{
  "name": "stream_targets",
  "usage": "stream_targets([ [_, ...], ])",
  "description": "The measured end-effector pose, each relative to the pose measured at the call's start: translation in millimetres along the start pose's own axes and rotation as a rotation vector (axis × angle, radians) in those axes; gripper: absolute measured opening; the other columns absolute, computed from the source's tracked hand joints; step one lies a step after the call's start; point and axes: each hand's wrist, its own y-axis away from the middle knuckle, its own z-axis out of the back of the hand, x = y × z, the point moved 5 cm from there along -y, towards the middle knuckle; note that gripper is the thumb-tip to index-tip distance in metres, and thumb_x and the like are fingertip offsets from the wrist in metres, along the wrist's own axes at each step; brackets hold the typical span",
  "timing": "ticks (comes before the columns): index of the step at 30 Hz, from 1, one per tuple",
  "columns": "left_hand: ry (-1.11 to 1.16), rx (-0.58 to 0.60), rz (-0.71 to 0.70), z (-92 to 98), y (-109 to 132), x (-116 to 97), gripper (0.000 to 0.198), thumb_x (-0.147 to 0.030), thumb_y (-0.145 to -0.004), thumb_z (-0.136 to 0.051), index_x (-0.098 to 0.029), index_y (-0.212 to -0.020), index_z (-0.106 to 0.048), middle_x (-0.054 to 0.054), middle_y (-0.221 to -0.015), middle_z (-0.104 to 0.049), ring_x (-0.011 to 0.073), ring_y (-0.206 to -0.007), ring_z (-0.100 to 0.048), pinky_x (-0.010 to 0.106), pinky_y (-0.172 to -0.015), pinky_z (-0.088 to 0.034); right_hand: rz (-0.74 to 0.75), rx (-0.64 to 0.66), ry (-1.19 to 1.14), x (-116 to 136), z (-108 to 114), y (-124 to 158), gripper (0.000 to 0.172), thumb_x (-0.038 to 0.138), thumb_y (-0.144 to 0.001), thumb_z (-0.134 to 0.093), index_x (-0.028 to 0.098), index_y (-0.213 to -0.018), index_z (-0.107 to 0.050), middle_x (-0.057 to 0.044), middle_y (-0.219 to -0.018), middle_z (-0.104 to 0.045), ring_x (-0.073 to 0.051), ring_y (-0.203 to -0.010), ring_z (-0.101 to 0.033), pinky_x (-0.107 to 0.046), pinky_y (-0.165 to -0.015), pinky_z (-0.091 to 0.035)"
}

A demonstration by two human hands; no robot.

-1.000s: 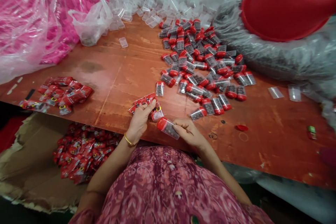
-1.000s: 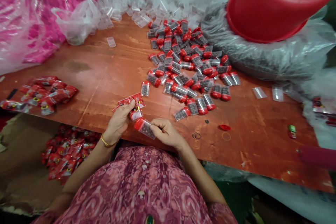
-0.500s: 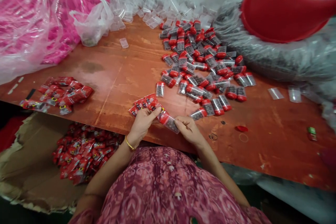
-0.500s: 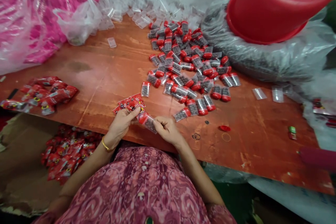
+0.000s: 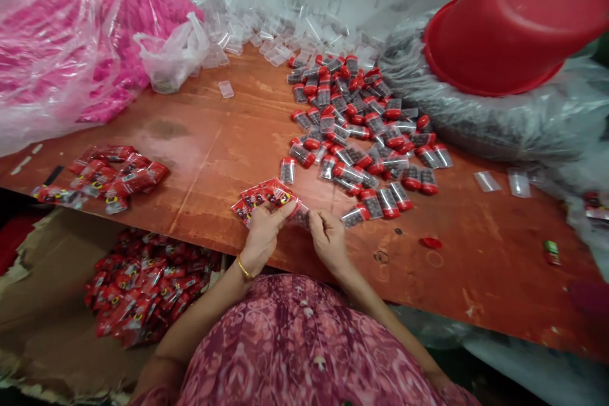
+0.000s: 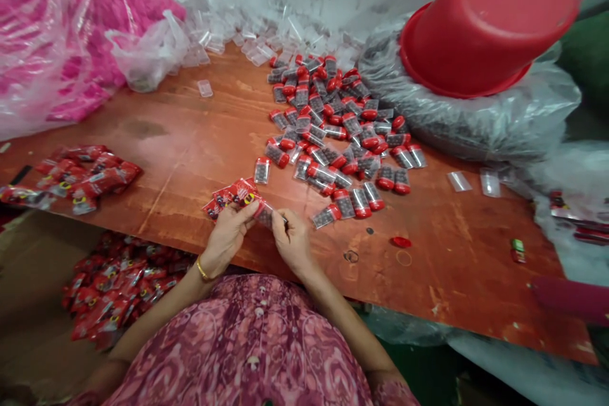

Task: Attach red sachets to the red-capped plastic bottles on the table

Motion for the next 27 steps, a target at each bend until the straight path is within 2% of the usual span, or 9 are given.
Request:
stream_targets([
  [4,0.036,0.035,-0.057,-9.4,1,1,0.038,-0.039,-0.046,-0.085,-0.014,-0.054,-0.057,-0.006,-0.047,-0.052,0.0031,-0.042,-0.042,0.017,-0.045,-0.036,-0.027,-0.138,-0.054,-2,-4,3,0.035,0.042,-0.088,-0.036,0.022,-0.059,-0.037,0.004,-0.054,-0.036,-0.011,-0.051,-0.033,-0.024,-0.049,-0.029],
  [6,0.045,0.046,-0.074,-11.6,1,0,0.039,-0.041,-0.046,-0.084,-0.014,-0.053,-0.057,-0.007,-0.046,-0.050,0.0028,-0.041,-0.039,0.018,-0.044,-0.034,0.013,-0.121,-0.007,0,-4,3,0.034,0.042,-0.087,-0.038,0.022,-0.060,-0.039,0.004,-0.055,-0.038,-0.011,-0.052,-0.034,-0.024,-0.051,-0.031],
  [9,0.050,0.081,-0.069,-13.1,-2,0,0.038,-0.042,-0.048,-0.083,-0.014,-0.059,-0.061,-0.003,-0.054,-0.057,0.0060,-0.048,-0.047,0.020,-0.051,-0.040,0.054,0.005,0.074,2,-7,-1,0.031,0.038,-0.087,-0.040,0.021,-0.061,-0.044,0.003,-0.054,-0.042,-0.011,-0.052,-0.037,-0.025,-0.051,-0.030],
  [11,0.040,0.086,-0.086,-12.5,-5,-1,0.034,-0.039,-0.049,-0.082,-0.014,-0.062,-0.063,-0.002,-0.058,-0.061,0.0081,-0.053,-0.052,0.022,-0.056,-0.043,0.056,0.038,0.101,4,-7,-3,0.032,0.036,-0.087,-0.040,0.021,-0.060,-0.045,0.003,-0.053,-0.042,-0.011,-0.051,-0.037,-0.025,-0.050,-0.029],
  [15,-0.020,0.064,-0.132,-10.1,-8,-1,0.026,-0.029,-0.050,-0.081,-0.014,-0.062,-0.064,-0.002,-0.059,-0.063,0.0103,-0.057,-0.056,0.024,-0.062,-0.045,0.059,0.019,0.086,7,-8,-4,0.033,0.035,-0.088,-0.039,0.021,-0.059,-0.042,0.004,-0.054,-0.040,-0.010,-0.050,-0.035,-0.024,-0.050,-0.029],
  [19,-0.020,0.123,-0.116,-13.3,-8,4,0.028,-0.038,-0.056,-0.078,-0.014,-0.064,-0.066,0.001,-0.062,-0.065,0.0129,-0.061,-0.059,0.026,-0.065,-0.046,0.072,0.006,0.065,7,-12,-1,0.030,0.035,-0.086,-0.041,0.021,-0.060,-0.042,0.003,-0.056,-0.042,-0.011,-0.053,-0.037,-0.025,-0.054,-0.031],
  [23,-0.038,0.121,-0.143,-14.5,-6,6,0.028,-0.035,-0.055,-0.080,-0.014,-0.070,-0.068,0.001,-0.069,-0.068,0.0127,-0.068,-0.060,0.025,-0.072,-0.047,-0.026,-0.034,-0.062,-2,-15,-1,0.032,0.041,-0.088,-0.036,0.021,-0.064,-0.042,0.003,-0.059,-0.042,-0.011,-0.055,-0.039,-0.025,-0.054,-0.034],
  [27,-0.032,0.135,-0.103,-14.4,-7,4,0.032,-0.041,-0.057,-0.079,-0.014,-0.071,-0.068,0.002,-0.069,-0.068,0.0129,-0.067,-0.060,0.025,-0.069,-0.047,-0.072,0.022,-0.105,-4,-18,-4,0.033,0.044,-0.088,-0.037,0.021,-0.065,-0.044,0.003,-0.060,-0.044,-0.012,-0.058,-0.042,-0.024,-0.056,-0.036],
])
